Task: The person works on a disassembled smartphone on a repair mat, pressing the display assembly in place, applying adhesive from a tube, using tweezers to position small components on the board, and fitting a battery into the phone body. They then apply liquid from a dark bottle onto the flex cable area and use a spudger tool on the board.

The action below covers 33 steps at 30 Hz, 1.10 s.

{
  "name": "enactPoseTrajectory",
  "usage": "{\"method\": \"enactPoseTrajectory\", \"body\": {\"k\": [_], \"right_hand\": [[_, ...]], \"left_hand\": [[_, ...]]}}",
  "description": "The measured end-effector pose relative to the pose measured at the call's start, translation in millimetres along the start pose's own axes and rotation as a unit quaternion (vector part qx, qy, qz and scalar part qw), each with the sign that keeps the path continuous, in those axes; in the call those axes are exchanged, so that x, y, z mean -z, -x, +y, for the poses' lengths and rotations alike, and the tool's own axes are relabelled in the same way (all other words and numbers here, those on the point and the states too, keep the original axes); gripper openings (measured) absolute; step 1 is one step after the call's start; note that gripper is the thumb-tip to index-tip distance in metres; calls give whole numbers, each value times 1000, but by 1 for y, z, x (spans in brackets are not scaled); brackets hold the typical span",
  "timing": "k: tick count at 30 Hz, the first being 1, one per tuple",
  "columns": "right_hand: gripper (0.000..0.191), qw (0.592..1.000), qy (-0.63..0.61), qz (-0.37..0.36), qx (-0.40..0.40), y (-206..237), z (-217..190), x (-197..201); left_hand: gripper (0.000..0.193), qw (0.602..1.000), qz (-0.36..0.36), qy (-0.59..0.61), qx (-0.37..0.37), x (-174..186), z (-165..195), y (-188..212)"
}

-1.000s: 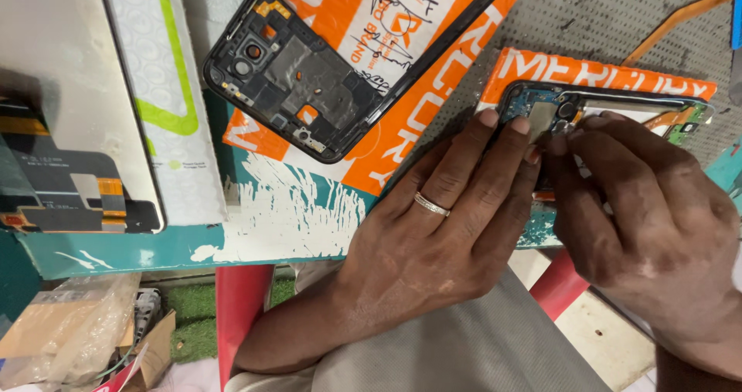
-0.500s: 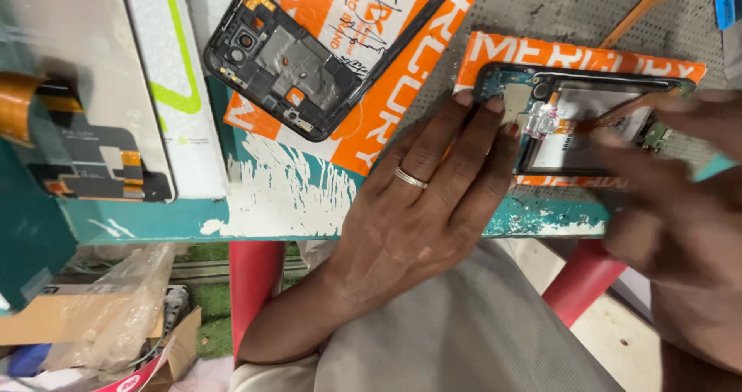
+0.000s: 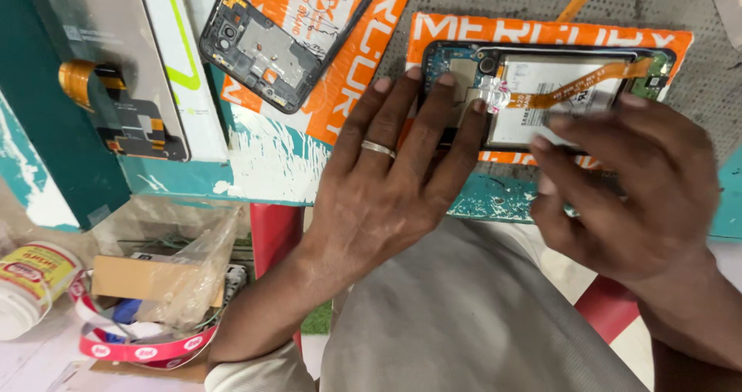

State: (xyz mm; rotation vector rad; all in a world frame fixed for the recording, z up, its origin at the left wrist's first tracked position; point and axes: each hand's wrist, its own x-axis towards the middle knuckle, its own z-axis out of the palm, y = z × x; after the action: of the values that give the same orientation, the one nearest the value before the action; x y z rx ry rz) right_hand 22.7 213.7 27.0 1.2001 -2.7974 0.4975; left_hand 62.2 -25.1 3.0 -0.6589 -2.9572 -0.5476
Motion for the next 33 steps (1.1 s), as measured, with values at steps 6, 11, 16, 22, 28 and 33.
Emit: {"method": "enactPoseTrajectory", "body": {"k": [6,11,16,22,28,33], "right_hand": [[35,996,78,-32,28,-25,-7,-9],[34,988,139,-37,53,-31,-10,-6],[31,989,139,-28,52,-33,-11,-5],[31,988,139,-33,52,-32,-10,-4],[27,991,117,-40,46,-31,-9,-5],[32,996,63,-45,41,-23,-7,-4]], "left_hand": [[35,1000,6,0,3,-1,-1,1],[33,999,17,-24,-24,-6,-6,4],[32,999,20,-24,-30,-5,-9,2],[38,982,-43,-169,-66,13,4,-8],[45,931,-108,-320,-136,19,16,-19],[44,973,-96,-180,-104,21,-1,-18]]}}
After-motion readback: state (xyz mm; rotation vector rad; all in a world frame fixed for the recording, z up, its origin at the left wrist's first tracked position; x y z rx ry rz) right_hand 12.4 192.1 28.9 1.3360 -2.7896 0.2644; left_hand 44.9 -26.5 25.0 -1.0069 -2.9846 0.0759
